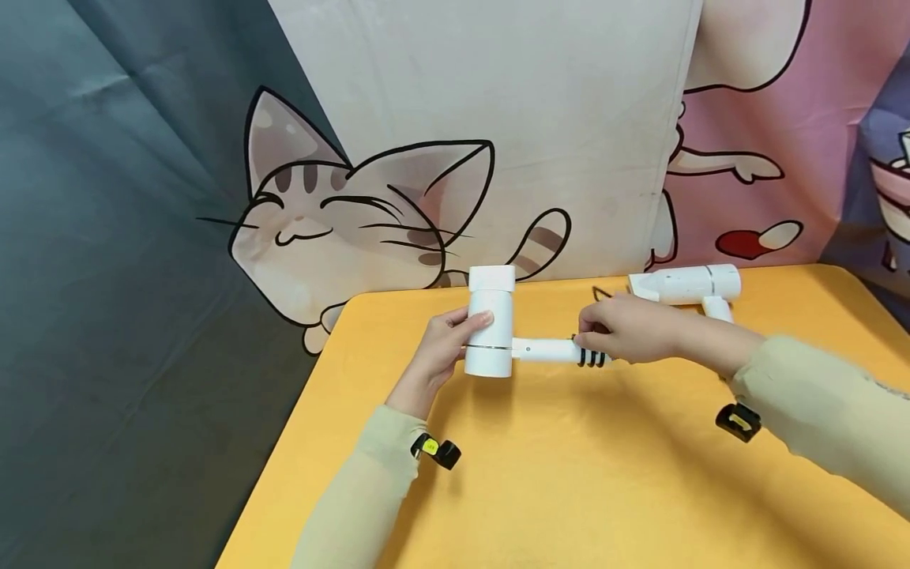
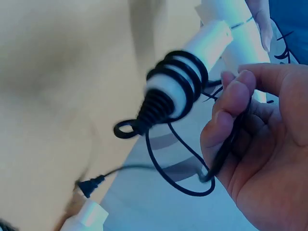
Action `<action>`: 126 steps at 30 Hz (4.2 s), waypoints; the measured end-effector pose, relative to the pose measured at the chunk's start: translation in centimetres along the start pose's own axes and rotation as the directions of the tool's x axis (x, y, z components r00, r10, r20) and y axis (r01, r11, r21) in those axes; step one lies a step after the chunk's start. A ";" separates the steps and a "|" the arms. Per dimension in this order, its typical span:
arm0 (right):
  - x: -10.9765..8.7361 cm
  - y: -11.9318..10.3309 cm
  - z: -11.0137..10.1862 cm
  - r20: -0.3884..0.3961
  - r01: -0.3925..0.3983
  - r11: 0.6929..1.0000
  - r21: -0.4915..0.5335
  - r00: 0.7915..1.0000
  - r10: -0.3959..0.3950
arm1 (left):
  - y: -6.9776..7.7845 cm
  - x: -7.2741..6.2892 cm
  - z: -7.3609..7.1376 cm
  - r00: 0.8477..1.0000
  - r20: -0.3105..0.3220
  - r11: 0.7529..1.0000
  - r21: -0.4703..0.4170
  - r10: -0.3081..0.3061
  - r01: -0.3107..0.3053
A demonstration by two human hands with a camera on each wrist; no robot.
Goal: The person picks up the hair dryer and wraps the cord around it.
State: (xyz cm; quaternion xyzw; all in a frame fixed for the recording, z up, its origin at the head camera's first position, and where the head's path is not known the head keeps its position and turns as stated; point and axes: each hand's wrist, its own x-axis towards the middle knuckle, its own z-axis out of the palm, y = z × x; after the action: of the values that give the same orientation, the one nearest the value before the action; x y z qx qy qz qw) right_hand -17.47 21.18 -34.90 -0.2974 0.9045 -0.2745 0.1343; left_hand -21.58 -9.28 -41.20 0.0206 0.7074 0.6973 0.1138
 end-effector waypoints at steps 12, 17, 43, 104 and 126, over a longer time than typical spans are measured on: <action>-2.1 -0.1 3.0 -0.146 0.091 0.991 -0.094 0.984 -0.104 | 0.2 -0.1 0.9 0.990 -0.144 0.993 -0.115 0.000 -0.016; -2.1 0.4 4.8 -0.241 0.184 0.973 -0.139 0.947 -0.213 | 0.6 -0.1 1.3 0.983 -0.181 0.986 -0.163 0.016 -0.046; -1.6 3.8 12.5 -0.197 0.135 0.617 0.776 0.980 0.033 | 1.6 -0.8 1.7 0.988 -0.153 0.956 -0.289 0.010 -0.055; 1.9 -0.5 -2.2 0.244 -0.095 0.995 0.014 0.966 0.089 | 0.7 -1.3 -0.7 0.979 0.206 0.998 0.059 0.001 -0.013; -2.0 -0.8 3.7 -0.132 0.033 0.980 0.195 0.991 -0.007 | 0.5 -0.8 0.1 0.993 -0.097 0.995 -0.080 0.059 -0.067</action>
State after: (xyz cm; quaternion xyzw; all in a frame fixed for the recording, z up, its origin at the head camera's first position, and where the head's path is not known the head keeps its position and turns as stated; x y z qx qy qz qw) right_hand -14.03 20.33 -37.34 -0.2731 0.8767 -0.3830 0.1009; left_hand -20.84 -9.29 -40.63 0.0050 0.6812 0.7298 0.0588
